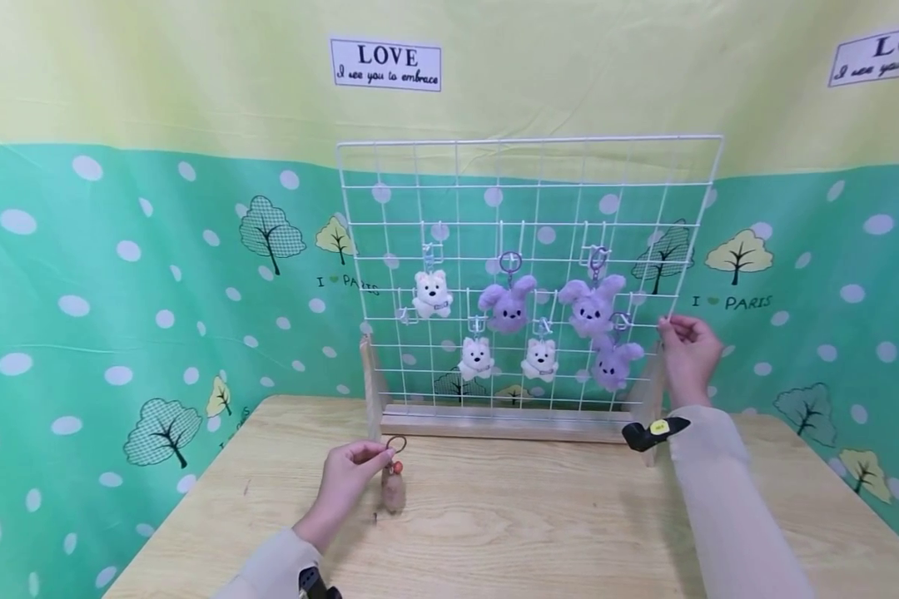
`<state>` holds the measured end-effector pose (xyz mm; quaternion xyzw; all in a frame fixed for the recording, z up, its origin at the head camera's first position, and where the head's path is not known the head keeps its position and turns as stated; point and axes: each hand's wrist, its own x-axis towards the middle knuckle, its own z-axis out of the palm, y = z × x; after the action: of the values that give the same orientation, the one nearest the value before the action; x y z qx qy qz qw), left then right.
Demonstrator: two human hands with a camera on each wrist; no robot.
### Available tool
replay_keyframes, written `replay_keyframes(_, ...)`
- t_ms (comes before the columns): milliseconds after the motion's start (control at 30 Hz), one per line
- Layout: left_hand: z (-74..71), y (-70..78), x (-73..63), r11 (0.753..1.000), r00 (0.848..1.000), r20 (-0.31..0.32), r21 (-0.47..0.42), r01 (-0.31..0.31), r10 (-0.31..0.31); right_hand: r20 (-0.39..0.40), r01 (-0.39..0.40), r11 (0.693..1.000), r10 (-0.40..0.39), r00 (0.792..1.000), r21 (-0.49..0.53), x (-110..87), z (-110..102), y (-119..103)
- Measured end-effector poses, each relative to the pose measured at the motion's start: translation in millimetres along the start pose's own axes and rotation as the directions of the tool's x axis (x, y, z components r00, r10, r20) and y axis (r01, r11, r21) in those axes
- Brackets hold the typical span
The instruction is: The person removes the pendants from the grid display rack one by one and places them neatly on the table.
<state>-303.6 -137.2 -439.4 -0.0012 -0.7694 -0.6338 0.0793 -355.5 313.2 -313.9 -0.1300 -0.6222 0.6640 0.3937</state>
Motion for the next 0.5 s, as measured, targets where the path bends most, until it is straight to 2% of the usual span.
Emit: replay_keyframes(500,21.3,-10.8,28.0,0.999,0.999,0.033,-0.034,0.019,-0.018,0.004,-0.012,1.000,0.012,1.000,-0.011,0.8,-0.5,1.5)
